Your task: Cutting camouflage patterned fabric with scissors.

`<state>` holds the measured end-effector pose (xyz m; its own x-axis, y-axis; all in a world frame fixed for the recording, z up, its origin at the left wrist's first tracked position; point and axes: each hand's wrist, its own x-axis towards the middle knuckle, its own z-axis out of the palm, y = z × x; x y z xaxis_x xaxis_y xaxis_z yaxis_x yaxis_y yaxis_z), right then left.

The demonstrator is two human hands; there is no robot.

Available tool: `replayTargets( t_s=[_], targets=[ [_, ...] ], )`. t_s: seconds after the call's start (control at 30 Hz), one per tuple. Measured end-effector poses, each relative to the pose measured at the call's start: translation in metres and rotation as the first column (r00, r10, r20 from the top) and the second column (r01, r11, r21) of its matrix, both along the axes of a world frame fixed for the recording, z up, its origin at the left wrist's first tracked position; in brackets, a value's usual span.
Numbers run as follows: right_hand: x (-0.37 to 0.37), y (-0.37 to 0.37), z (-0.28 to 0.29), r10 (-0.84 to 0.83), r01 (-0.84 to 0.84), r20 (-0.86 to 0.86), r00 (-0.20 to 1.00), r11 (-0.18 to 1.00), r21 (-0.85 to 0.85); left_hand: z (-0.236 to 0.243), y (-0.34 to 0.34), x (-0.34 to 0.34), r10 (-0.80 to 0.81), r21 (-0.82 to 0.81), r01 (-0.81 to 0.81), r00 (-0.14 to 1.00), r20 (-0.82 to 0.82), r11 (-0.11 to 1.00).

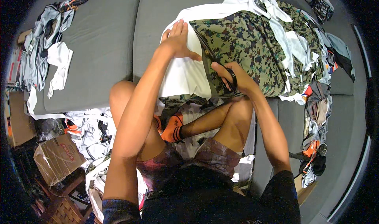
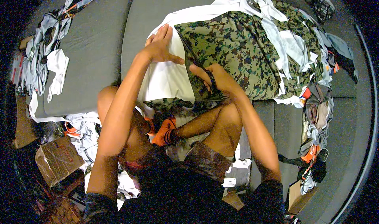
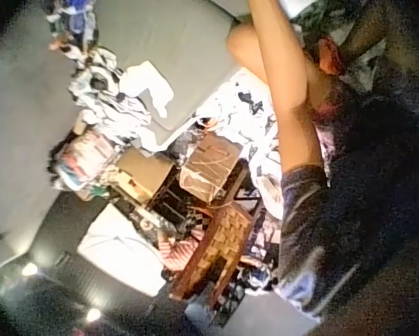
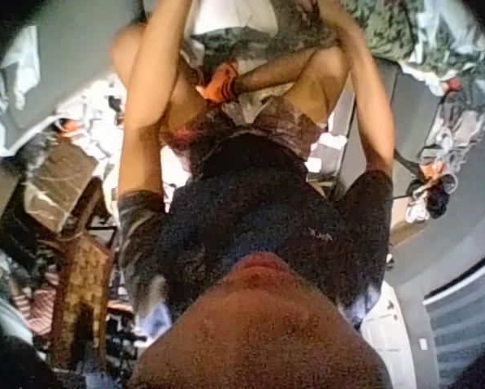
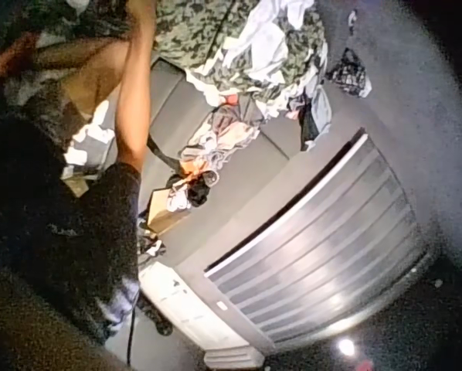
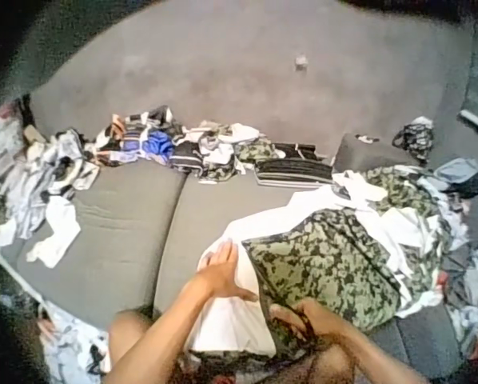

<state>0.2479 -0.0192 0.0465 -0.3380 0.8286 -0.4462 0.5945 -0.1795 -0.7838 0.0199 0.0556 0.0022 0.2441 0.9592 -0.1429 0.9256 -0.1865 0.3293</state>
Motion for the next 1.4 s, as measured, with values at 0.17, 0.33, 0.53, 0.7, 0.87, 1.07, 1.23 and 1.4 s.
replayTargets(
  t_s=[0.17, 0.33, 0.53, 0.7, 0.87, 1.07, 1.23, 1.4],
  targets=[
    [-0.002, 0.002, 0.001, -0.019, 0.013, -0.094, 0.995, 0.998, -0.061, 0.001, -0.001, 0.001, -0.004, 0.005, 0.004, 1.0, 0.002, 1.0],
    [-0.011, 0.004, 0.003, -0.048, 0.04, -0.102, 0.994, 0.996, -0.077, 0.003, -0.002, 0.001, 0.002, 0.001, -0.002, 1.0, -0.009, 1.0],
    [-0.015, 0.005, 0.001, -0.042, 0.038, -0.055, 0.998, 0.997, -0.066, -0.003, -0.002, -0.001, 0.0, 0.041, -0.001, 1.0, 0.011, 0.999],
    [-0.016, 0.004, -0.001, -0.028, 0.027, -0.031, 0.999, 0.999, -0.041, -0.004, -0.001, -0.001, -0.001, 0.052, 0.0, 1.0, 0.025, 0.999],
    [-0.018, 0.002, 0.003, -0.011, 0.011, 0.001, 1.0, 1.0, -0.009, -0.001, -0.002, -0.001, 0.0, 0.039, -0.001, 1.0, 0.031, 0.999],
    [-0.02, -0.002, 0.001, -0.032, 0.03, -0.051, 0.998, 0.999, -0.036, 0.0, -0.002, 0.0, 0.001, 0.037, -0.002, 0.999, 0.033, 0.999],
    [-0.022, 0.0, 0.0, -0.093, 0.077, -0.139, 0.986, 0.99, -0.118, 0.001, -0.003, -0.001, 0.005, 0.02, -0.005, 1.0, 0.001, 1.0],
    [-0.025, 0.002, 0.003, -0.115, 0.096, -0.152, 0.982, 0.987, -0.129, 0.004, -0.003, 0.0, 0.008, -0.003, -0.008, 1.0, -0.002, 1.0]
  ],
)
